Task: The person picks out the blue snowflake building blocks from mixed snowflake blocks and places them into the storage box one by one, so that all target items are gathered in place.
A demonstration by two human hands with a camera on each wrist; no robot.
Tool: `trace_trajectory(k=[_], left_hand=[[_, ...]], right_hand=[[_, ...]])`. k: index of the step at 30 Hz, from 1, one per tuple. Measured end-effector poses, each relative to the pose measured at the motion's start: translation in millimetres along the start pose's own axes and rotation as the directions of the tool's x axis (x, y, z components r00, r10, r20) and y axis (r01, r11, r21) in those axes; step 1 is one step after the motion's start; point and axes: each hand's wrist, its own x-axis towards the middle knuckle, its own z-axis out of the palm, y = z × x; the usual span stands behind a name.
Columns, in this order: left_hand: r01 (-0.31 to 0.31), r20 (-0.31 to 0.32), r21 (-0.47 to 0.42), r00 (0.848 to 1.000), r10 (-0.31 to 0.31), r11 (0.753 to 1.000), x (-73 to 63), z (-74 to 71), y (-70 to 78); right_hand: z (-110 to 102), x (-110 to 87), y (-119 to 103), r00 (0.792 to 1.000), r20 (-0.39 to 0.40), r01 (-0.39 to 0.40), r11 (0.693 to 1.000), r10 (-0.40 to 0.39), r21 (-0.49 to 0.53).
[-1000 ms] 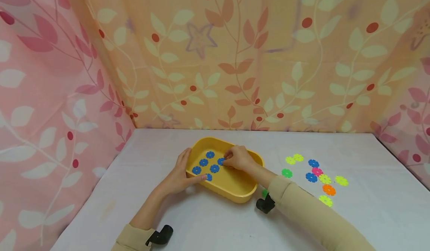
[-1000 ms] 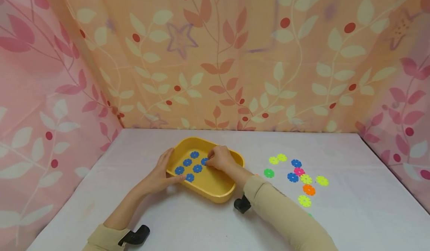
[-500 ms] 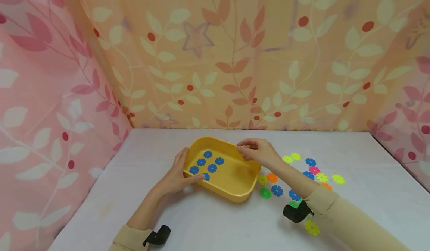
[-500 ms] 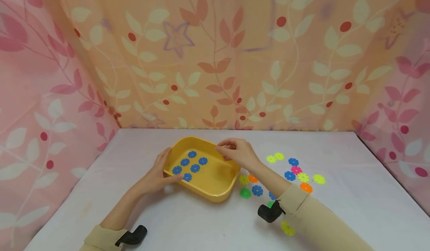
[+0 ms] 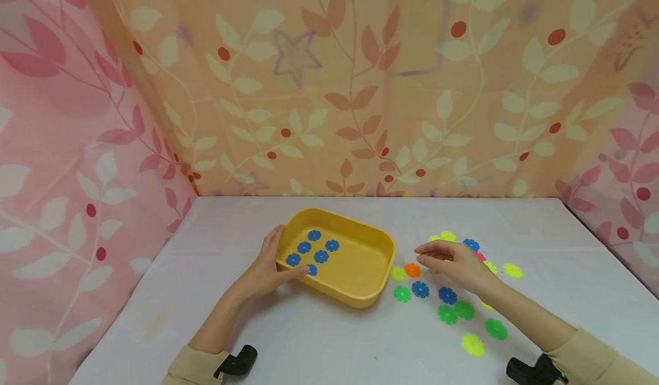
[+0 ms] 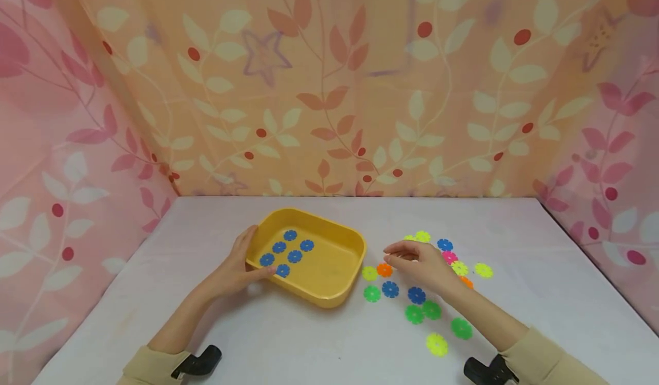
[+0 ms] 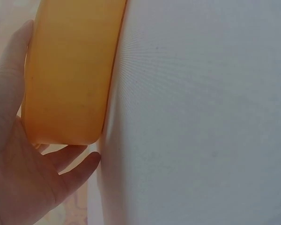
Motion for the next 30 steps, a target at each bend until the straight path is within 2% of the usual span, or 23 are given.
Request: trace_trajectory(k=[6, 9, 13, 17, 30], left_hand=[[-0.013, -0.004, 0.005, 1.000, 0.013, 1.000, -0.7, -0.5, -0.4], [-0.019, -0.007, 0.001, 1.000, 0.019, 1.000, -0.4, -0.2, -1.1], [-0.011, -0.006, -0.014, 1.000, 0.011, 1.000, 0.1, 0.7, -1.1], [-0.006, -0.005, -0.020, 1.000, 0.006, 1.000, 0.0, 0.7, -0.2], [0.005, -0.007, -0.017, 1.000, -0.005, 1.000, -0.9, 0.0, 0.1]], right_hand=[[-1.5, -12.3, 23.1, 0.994, 0.056, 0.097, 0.989, -0.091, -0.113], [-1.7, -14.7, 30.8, 0.979, 0.113, 0.187, 0.972, -0.172, -0.144], [-2.2, -14.9, 37.2, 0.957, 0.150, 0.275, 0.936, -0.246, -0.220], [-1.6, -13.3, 40.5, 0.953, 0.152, 0.295, 0.913, -0.261, -0.282], [0.5, -9.0, 45.2, 0.953, 0.143, 0.299, 0.910, -0.268, -0.287]])
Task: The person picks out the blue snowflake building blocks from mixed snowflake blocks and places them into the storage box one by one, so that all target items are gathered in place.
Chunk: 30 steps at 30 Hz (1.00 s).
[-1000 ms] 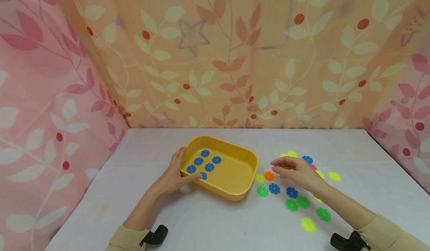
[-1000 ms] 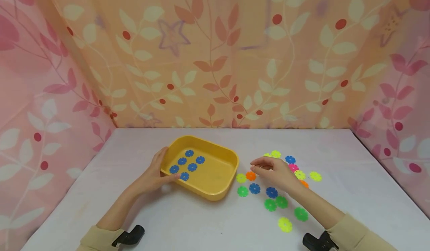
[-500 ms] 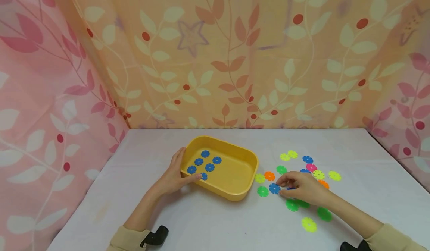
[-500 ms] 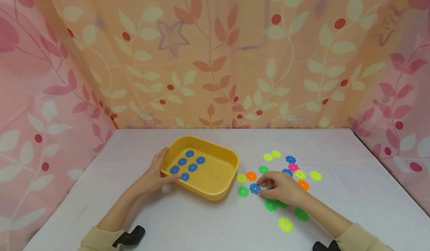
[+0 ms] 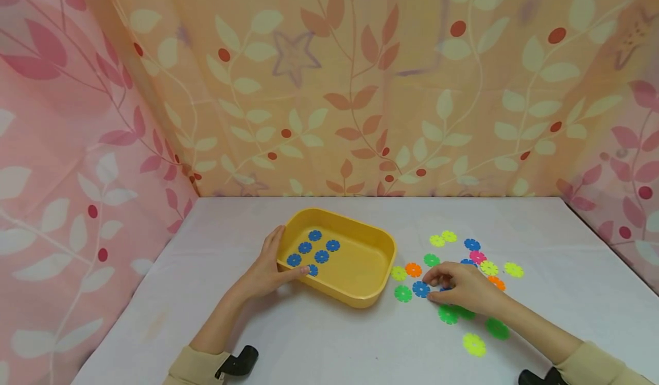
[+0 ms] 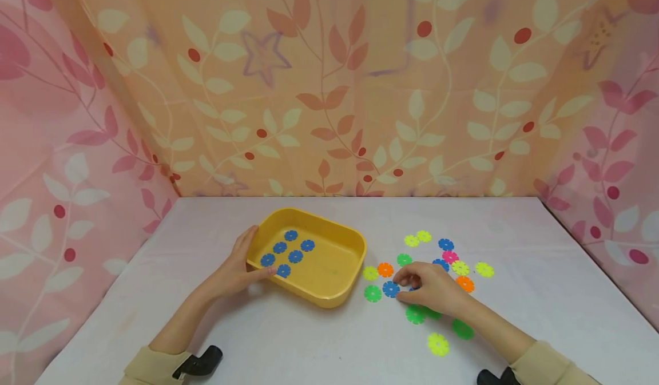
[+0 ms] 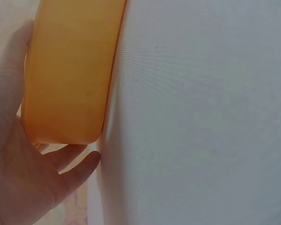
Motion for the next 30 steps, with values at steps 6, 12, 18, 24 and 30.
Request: trace_trajectory(k=[6, 12, 18, 24, 30], left_hand=[[0.003, 0.001, 0.008, 1.000, -0.003, 1.000, 0.1, 0.7, 0.6], [0.003, 0.002, 0.011, 1.000, -0.003, 1.000, 0.3, 0.3, 0.4], [0.010, 0.002, 0.012, 1.000, -0.010, 1.000, 0.1, 0.7, 0.9], [0.002, -0.002, 0.015, 1.000, -0.002, 1.000, -0.7, 0.8, 0.7], [-0.003, -0.002, 0.016, 1.000, 0.003, 1.000, -0.5, 0.5, 0.5]], right_hand=[[0.5, 0.6, 2.3, 1.000, -0.007, -0.021, 0.999, 0.021, 0.028], [1.0, 1.3, 2.1, 0.999, -0.001, -0.044, 0.998, 0.045, 0.036], [2.3, 0.5, 4.3, 1.000, -0.011, 0.016, 1.000, -0.015, 0.021], [4.5, 0.7, 8.8, 0.997, 0.004, 0.078, 0.996, -0.078, 0.039], [3.3, 0.9, 8.7, 0.996, 0.010, 0.089, 0.995, -0.089, 0.044]])
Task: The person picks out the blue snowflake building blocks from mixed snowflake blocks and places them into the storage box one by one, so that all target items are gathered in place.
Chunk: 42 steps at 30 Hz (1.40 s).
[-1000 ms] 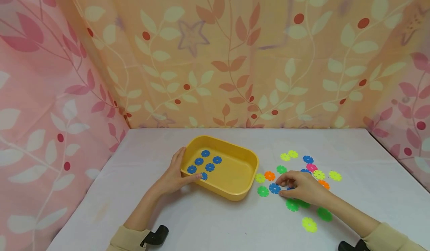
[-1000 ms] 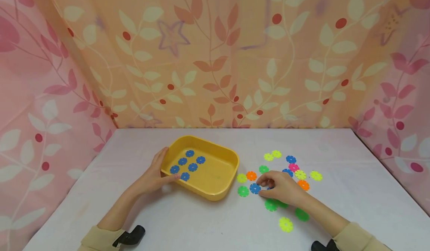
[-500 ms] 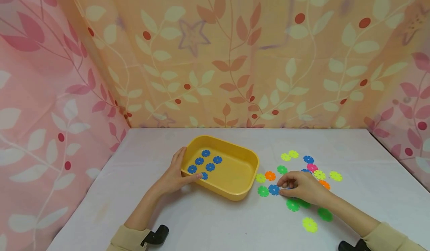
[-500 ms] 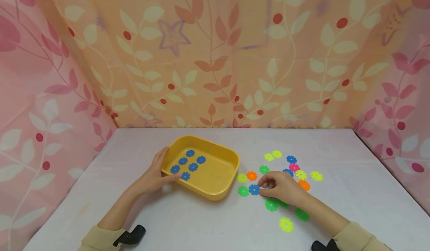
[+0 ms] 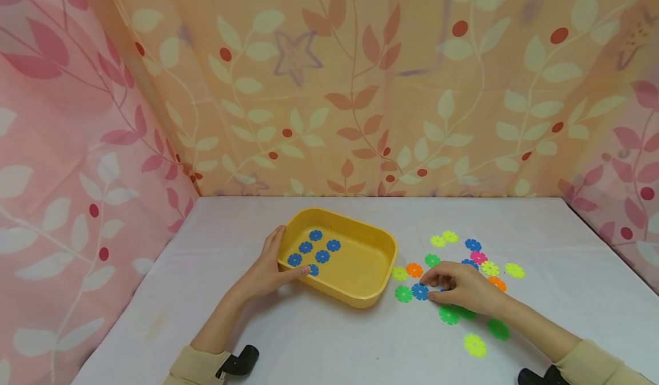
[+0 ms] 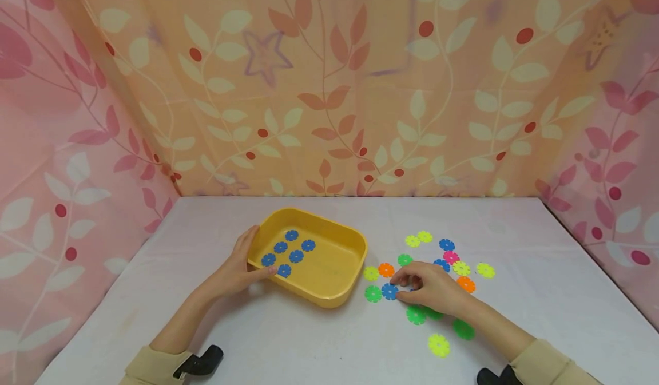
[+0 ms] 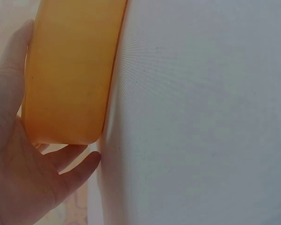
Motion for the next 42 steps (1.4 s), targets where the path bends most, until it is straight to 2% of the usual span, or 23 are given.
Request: trace_trajectory(k=[20, 26, 30, 34, 38, 42], left_hand=[[-0.006, 0.000, -0.003, 1.000, 0.006, 1.000, 1.0, 0.0, -1.3], [-0.002, -0.005, 0.001, 1.000, 0.002, 1.000, 0.9, -0.8, -1.4], [-0.001, -0.008, 0.002, 1.000, 0.001, 1.000, 0.5, -1.1, -1.1], [-0.004, -0.005, 0.000, 1.000, 0.004, 1.000, 0.5, -1.0, -1.1], [-0.001, -0.003, -0.010, 1.000, 0.001, 1.000, 0.3, -0.9, -1.4], [-0.003, -0.002, -0.011, 1.000, 0.003, 1.000, 0.8, -0.5, -1.8]], right_hand=[[-1.2, 1.4, -0.9, 1.000, 0.023, -0.014, 0.999, 0.013, 0.038], [-0.8, 1.8, 1.1, 1.000, 0.011, -0.006, 1.000, 0.005, 0.018], [-0.5, 2.0, 2.6, 1.000, 0.002, -0.031, 0.999, 0.031, 0.016], [-3.2, 1.2, -0.4, 0.997, -0.008, -0.081, 0.994, 0.082, 0.078], [-10.6, 4.3, -9.4, 0.994, -0.055, -0.089, 0.985, 0.098, 0.147], [-17.5, 15.3, -21.2, 0.992, -0.122, -0.018, 0.985, 0.039, 0.171]])
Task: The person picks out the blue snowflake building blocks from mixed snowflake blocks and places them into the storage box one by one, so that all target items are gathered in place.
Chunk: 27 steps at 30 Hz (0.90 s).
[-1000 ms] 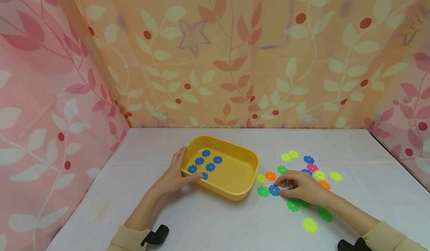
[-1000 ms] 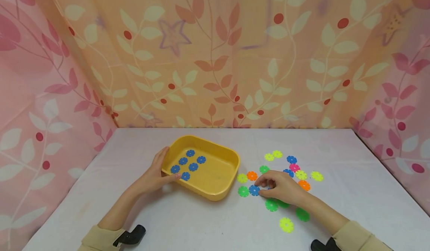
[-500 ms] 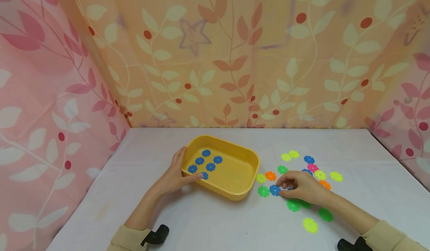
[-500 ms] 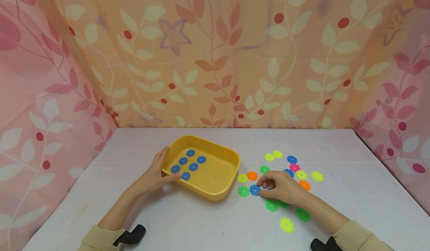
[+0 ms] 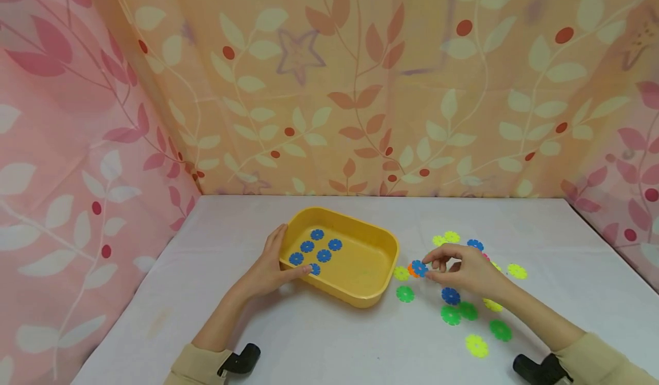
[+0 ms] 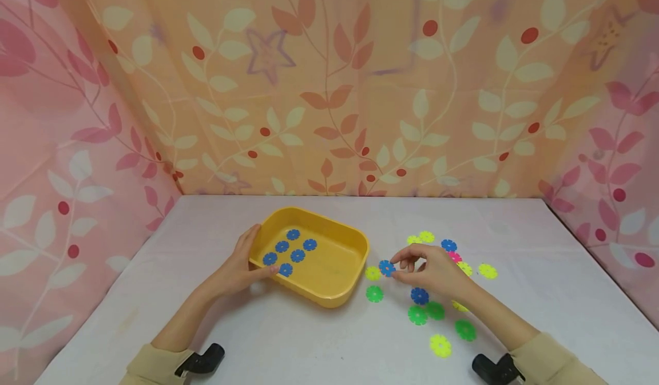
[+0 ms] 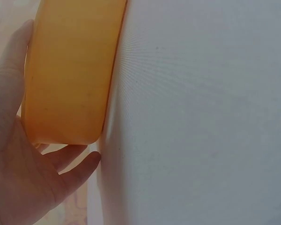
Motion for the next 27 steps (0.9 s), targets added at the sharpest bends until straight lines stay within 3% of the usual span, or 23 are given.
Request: trace_trajectory(k=[3, 9, 20, 24, 27], left_hand=[[-0.001, 0.001, -0.002, 1.000, 0.001, 1.000, -0.3, -0.5, 0.3], [0.005, 0.003, -0.006, 1.000, -0.005, 1.000, -1.0, 0.0, 1.8], [0.023, 0.007, 0.006, 1.000, -0.023, 1.000, -0.6, 1.3, 2.3], [0.033, 0.005, 0.010, 0.999, -0.033, 0.999, -0.6, 1.0, 2.9], [0.031, 0.004, 0.010, 0.999, -0.032, 0.999, -0.5, 0.8, 3.3]], right_hand=[[2.2, 12.8, -13.7, 0.999, 0.000, 0.049, 0.999, -0.049, 0.021], [15.7, 41.6, -41.0, 0.991, 0.082, 0.100, 0.995, -0.101, 0.023], [53.9, 81.7, -60.5, 0.969, 0.188, 0.148, 0.986, -0.161, 0.080], [65.9, 94.0, -64.2, 0.942, 0.263, 0.197, 0.978, -0.209, 0.072], [73.8, 103.1, -65.5, 0.903, 0.347, 0.255, 0.966, -0.255, 0.046]])
